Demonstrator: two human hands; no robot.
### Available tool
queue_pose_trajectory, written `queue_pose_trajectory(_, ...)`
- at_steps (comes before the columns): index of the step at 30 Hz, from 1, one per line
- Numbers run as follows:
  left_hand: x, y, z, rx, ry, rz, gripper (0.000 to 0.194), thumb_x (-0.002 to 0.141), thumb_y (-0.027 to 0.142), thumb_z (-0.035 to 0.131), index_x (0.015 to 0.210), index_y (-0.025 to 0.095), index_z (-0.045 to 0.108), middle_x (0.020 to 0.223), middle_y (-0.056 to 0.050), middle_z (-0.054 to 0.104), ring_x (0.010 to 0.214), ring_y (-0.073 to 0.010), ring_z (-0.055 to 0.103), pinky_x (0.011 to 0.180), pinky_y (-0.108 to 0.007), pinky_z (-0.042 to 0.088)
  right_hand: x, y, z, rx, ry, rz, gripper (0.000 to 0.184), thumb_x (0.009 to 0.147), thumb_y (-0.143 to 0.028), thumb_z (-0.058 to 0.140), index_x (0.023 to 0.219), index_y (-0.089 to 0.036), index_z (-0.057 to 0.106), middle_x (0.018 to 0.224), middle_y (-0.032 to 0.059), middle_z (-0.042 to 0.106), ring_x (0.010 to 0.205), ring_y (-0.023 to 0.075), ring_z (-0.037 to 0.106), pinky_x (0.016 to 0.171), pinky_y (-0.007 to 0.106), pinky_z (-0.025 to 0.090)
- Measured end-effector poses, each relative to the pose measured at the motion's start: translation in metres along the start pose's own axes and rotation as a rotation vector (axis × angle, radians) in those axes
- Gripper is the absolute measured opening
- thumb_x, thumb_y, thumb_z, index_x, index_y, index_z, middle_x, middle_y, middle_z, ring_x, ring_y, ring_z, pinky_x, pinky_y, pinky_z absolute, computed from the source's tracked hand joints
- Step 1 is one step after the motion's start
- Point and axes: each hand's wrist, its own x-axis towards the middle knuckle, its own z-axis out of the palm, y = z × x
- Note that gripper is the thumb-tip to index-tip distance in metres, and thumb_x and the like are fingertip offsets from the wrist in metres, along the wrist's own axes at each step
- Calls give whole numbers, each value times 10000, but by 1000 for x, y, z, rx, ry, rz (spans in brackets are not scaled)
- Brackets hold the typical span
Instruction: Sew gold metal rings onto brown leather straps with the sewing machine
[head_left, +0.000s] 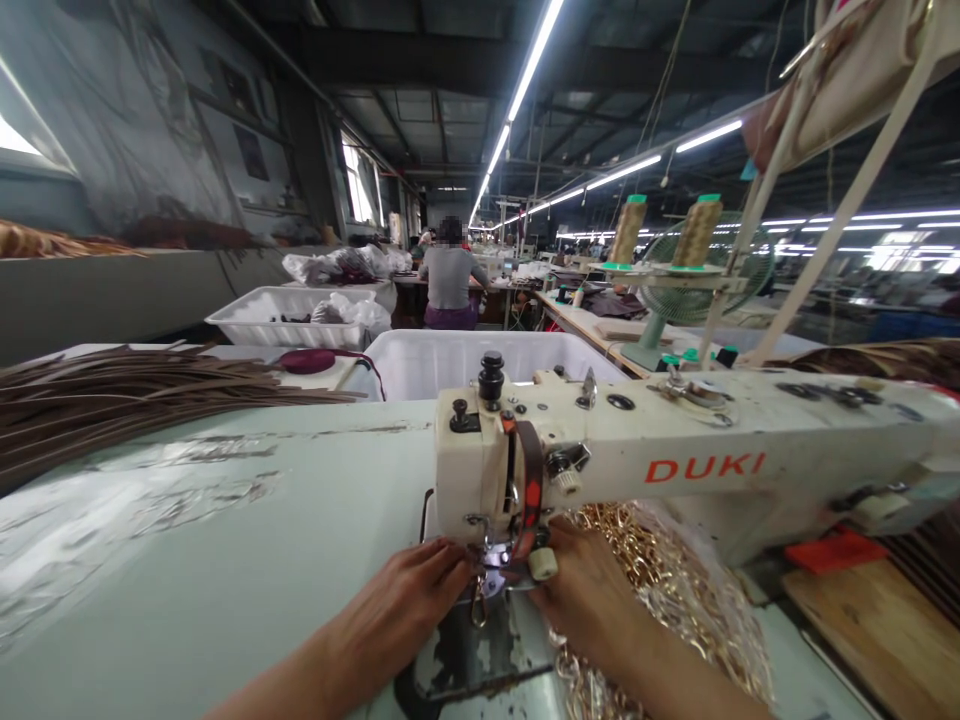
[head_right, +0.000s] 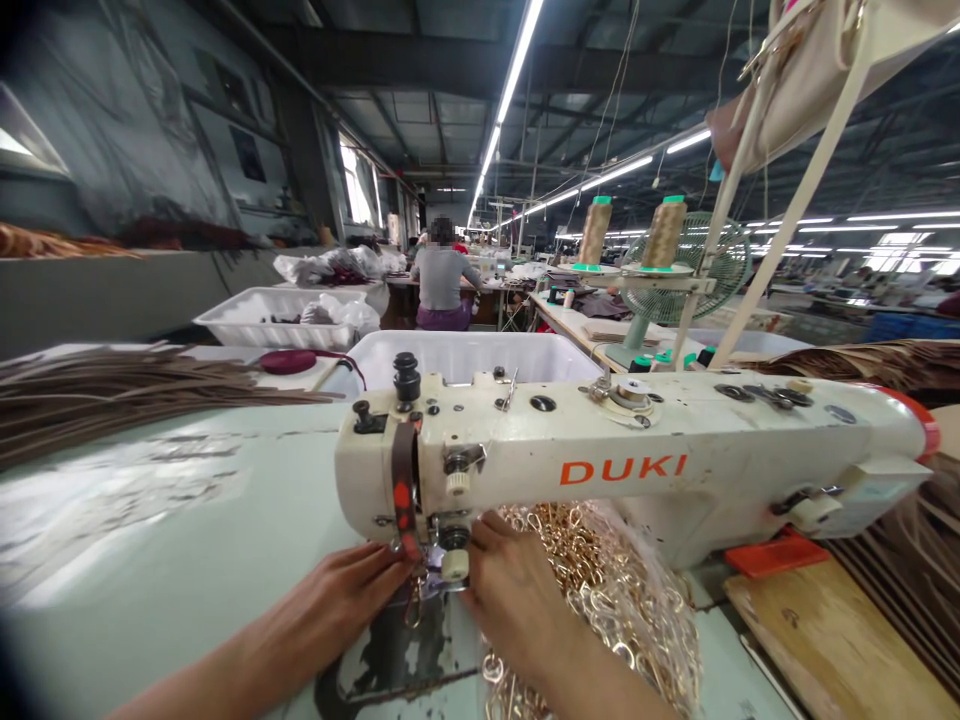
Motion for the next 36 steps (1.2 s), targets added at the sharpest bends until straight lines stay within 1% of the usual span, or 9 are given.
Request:
queue_pose_trajectory(5, 2, 0, -8, -71, 0, -27, 283, 1003, 186, 285, 1160, 146, 518, 991, -103, 639, 927, -233, 629, 831, -369, 554, 4, -1, 1, 57, -6, 100, 82, 835, -216, 653, 754, -218, 663, 821, 6, 665, 815, 188, 611, 646, 265, 412)
queue_pose_trajectory(8, 3, -6, -13, -213, 17, -79, 259, 1008, 215, 345, 1105, 182, 583, 992, -66, 653, 880, -185, 642, 788, -287, 545, 6, -3, 6, 158, -16, 104, 68, 862, -266, 634, 892, -236, 687, 925, 18, 688, 898, 214, 623, 760, 292, 463)
queue_pose_trajectory(12, 2, -19, -14, -352, 32, -129, 214, 989, 249, 446, 1105, 246, 625, 997, -3, 675, 867, -140, 657, 803, -227, 520, 7, -7, 11, 169, -66, 139, 219, 833, -250, 657, 1050, -225, 663, 1034, 61, 684, 968, 255, 622, 842, 351, 484)
queue_pose_trajectory(16, 3, -26, -12, -285, 19, -134, 211, 960, 256, 503, 1149, 212, 583, 1123, -32, 644, 1019, -174, 619, 899, -276, 497, 10, -11, 7, 181, -81, 122, 356, 788, -269, 713, 1133, -251, 630, 1091, 62, 671, 1002, 275, 605, 843, 392, 486)
queue_pose_trajectory(21, 11, -23, -17, -230, -30, -28, 227, 977, 209, 411, 1114, 195, 591, 1139, -51, 632, 1139, -206, 542, 1039, -368, 393, 14, -11, -2, 347, -167, 155, 247, 719, -358, 793, 895, -243, 662, 925, -15, 697, 871, 219, 629, 769, 324, 487)
queue_pose_trajectory(24, 14, -21, -18, -178, -35, 26, 256, 988, 193, 367, 1130, 184, 580, 1174, -61, 623, 1205, -206, 490, 1111, -398, 300, 7, -11, 0, 359, -134, 157, 262, 727, -366, 801, 904, -251, 646, 913, -31, 684, 831, 190, 628, 741, 292, 478)
queue_pose_trajectory(27, 14, -20, -17, -116, -12, 26, 241, 990, 196, 369, 1095, 167, 584, 1151, -74, 631, 1230, -214, 466, 1140, -424, 242, -4, -15, 3, 134, -119, -71, 220, 830, -297, 718, 1017, -258, 610, 1026, 0, 654, 906, 208, 619, 743, 310, 459)
queue_pose_trajectory(30, 13, -20, -15, -66, 5, 27, 204, 981, 194, 397, 1008, 156, 595, 1114, -72, 638, 1194, -202, 493, 1139, -396, 255, -11, -23, 4, -112, -204, -344, 118, 928, -178, 559, 1034, -230, 560, 918, -3, 628, 784, 194, 618, 593, 305, 412)
queue_pose_trajectory(36, 13, -17, -14, 18, 28, 50, 173, 964, 165, 419, 975, 147, 590, 1130, -88, 618, 1169, -193, 503, 1130, -369, 285, -4, -35, 6, -319, -213, -490, 267, 812, -12, 592, 1007, -175, 508, 883, 3, 589, 671, 193, 584, 492, 324, 337)
